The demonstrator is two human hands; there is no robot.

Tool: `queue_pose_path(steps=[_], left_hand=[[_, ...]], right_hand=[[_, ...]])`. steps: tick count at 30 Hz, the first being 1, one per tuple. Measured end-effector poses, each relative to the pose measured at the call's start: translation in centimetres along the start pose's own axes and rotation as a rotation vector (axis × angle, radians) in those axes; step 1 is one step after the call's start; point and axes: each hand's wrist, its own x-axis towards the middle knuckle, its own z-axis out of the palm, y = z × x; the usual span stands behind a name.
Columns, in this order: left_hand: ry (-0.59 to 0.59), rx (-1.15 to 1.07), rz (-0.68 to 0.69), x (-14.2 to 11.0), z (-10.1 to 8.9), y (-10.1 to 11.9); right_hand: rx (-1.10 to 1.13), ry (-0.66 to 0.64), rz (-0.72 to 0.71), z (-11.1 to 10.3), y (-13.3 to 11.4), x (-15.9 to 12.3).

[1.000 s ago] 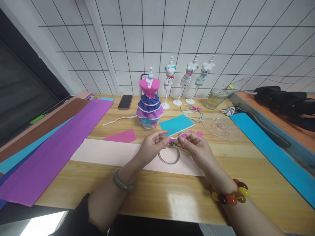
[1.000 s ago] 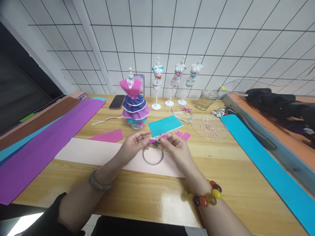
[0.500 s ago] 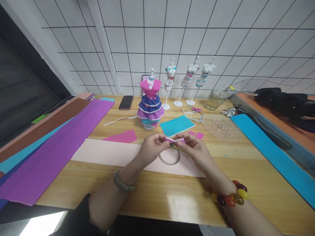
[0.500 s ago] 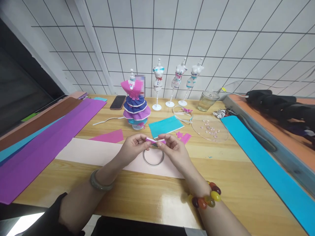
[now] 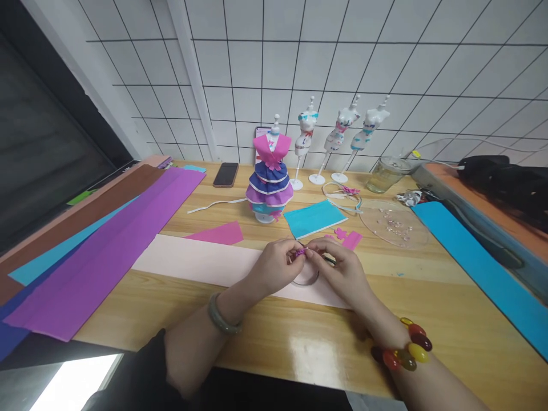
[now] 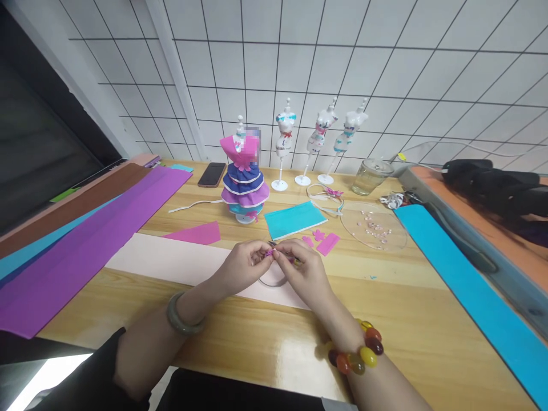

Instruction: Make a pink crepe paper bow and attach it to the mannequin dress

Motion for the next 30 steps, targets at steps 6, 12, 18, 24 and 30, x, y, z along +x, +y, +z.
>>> queue_pose_path(steps=[6, 12, 18, 24, 30], left_hand=[[0.0, -0.139, -0.059, 0.1, 0.0, -0.2], [-0.055, -0.419, -0.144, 0.4, 0.1, -0.3], [-0.096, -0.563, -0.252, 0.7, -0.4, 0.4], [-0.093, -0.555, -0.275, 0.6, -0.4, 0.5], [-0.124, -0.518, -0.236, 0.5, -0.1, 0.0]], right_hand=[[0.308, 0.061, 0.266, -0.3, 0.5, 0.3], [0.529, 0.061, 0.389, -0.5, 1.1, 0.5], [0.666, 0.038, 0.423, -0.5, 0.9, 0.6], [0.603, 0.047, 0.388, -0.4, 0.7, 0.5], [0.546, 0.052, 0.35, 0.0, 0.3, 0.4]])
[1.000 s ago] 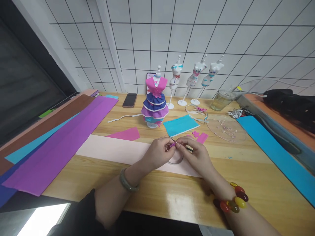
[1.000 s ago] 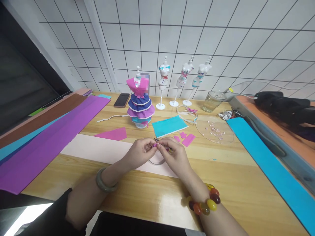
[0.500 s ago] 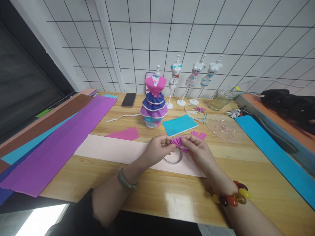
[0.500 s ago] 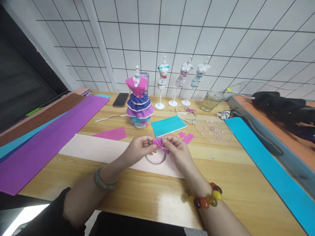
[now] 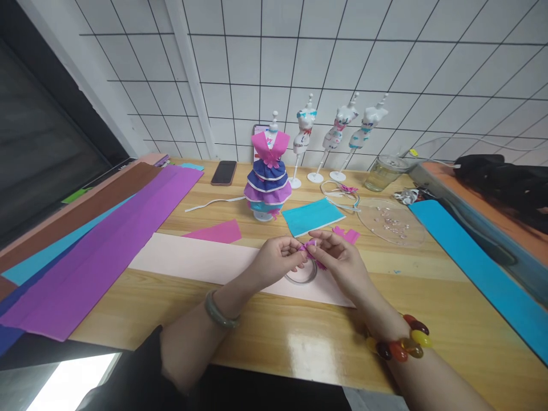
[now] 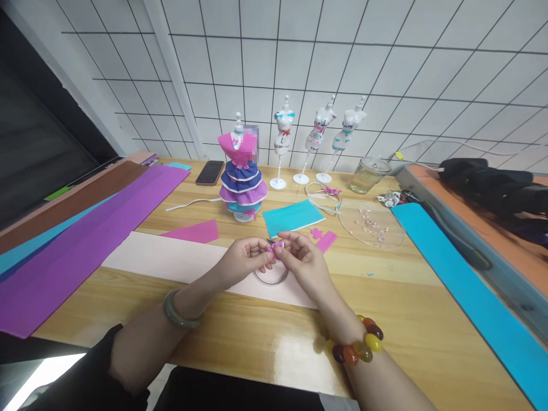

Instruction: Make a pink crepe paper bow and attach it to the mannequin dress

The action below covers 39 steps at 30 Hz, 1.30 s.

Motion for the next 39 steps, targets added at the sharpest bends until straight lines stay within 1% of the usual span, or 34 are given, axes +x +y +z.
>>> queue_pose_path(steps=[3, 8, 16, 21, 25, 28, 33, 39], left_hand=[[-0.002, 0.022, -0.009, -0.1, 0.1, 0.2], [0.002, 0.007, -0.042, -0.1, 0.3, 0.6], [-0.037, -0.048, -0.078, 0.0, 0.0, 0.3], [-0.044, -0.058, -0.114, 0.1, -0.1, -0.3], [-0.09, -0.077, -0.143, 0.1, -0.1, -0.6], [-0.104, -0.105, -0.129, 0.2, 0.0, -0.7], [-0.059, -0.174, -0.075, 0.2, 0.0, -0.4], [-0.083, -0.182, -0.041, 0.1, 0.1, -0.3]], right_hand=[[0.036, 0.039, 0.0, -0.2, 0.1, 0.2], [0.154, 0.067, 0.064, -0.5, -0.1, 0.4], [0.156, 0.056, 0.046, -0.4, 0.2, 0.4], [0.169, 0.102, 0.048, -0.3, 0.1, 0.4], [0.182, 0.121, 0.067, -0.3, 0.0, 0.5], [0.167, 0.106, 0.06, -0.4, 0.0, 0.5], [0.107, 0.025, 0.057, -0.1, 0.0, 0.2], [0.096, -0.037, 0.079, 0.3, -0.1, -0.1]])
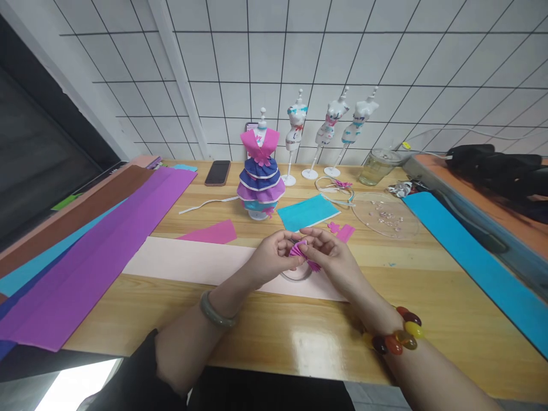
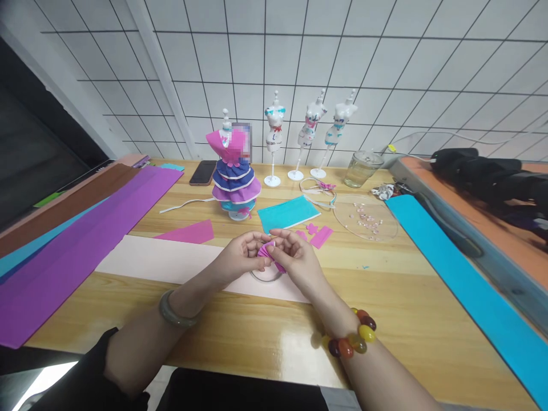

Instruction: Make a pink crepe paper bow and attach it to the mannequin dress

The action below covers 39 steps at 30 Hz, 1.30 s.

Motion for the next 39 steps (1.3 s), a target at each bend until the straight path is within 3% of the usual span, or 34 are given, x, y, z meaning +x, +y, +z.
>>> queue_pose_path(steps=[6, 13, 24, 35, 39], left_hand=[[0.148, -0.038, 0.038, 0.23, -0.2, 0.2], [0.282, -0.209, 0.021, 0.37, -0.44, 0.82], [0.178, -0.058, 0.062, 0.14, -0.37, 0.25], [0.22, 0.018, 0.077, 0.19, -0.37, 0.21], [0.23, 0.066, 0.105, 0.15, -0.17, 0.3]], right_hand=[[0.023, 0.088, 0.02, -0.67, -0.11, 0.29], [0.039, 0.036, 0.051, -0.68, -0.24, 0.16], [-0.069, 0.047, -0.066, -0.35, -0.18, 0.34], [-0.113, 0.05, -0.087, -0.27, -0.4, 0.14], [-0.165, -0.006, -0.057, -0.37, -0.15, 0.11]])
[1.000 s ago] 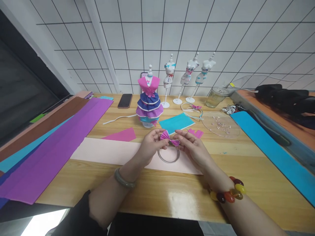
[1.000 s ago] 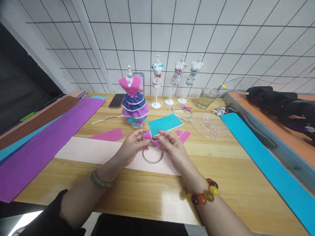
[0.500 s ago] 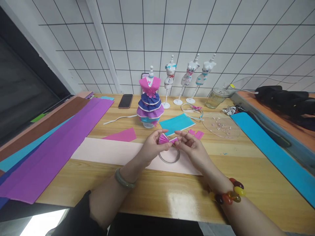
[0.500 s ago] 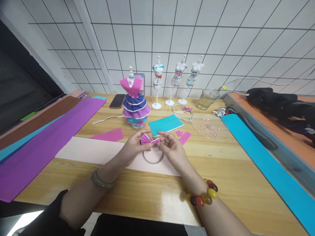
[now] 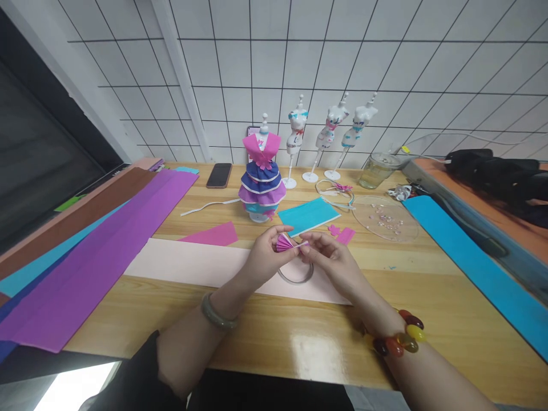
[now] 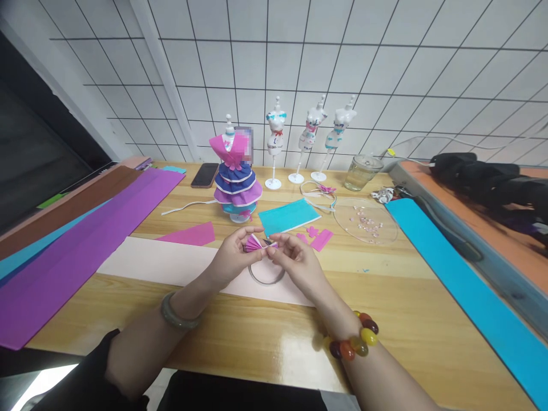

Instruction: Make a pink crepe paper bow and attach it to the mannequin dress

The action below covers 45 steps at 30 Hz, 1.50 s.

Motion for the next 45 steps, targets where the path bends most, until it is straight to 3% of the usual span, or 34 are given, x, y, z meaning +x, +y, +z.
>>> queue_pose_path(steps=[5, 13, 31, 45], left_hand=[[-0.03, 0.033, 0.042, 0.0, 0.1, 0.0], [-0.05, -0.019, -0.007, 0.0, 0.1, 0.5], [-0.081, 0.117, 0.051, 0.0, 0.0, 0.2], [-0.113, -0.015, 0.027, 0.3, -0.6, 0.6]], right_hand=[[-0.012, 0.004, 0.032, -0.1, 0.1, 0.0], [-0.03, 0.018, 0.024, -0.2, -0.3, 0.1], [-0.033, -0.054, 0.03, -0.7, -0.2, 0.2], [-0.025, -0.017, -0.002, -1.3, -0.1, 0.3]])
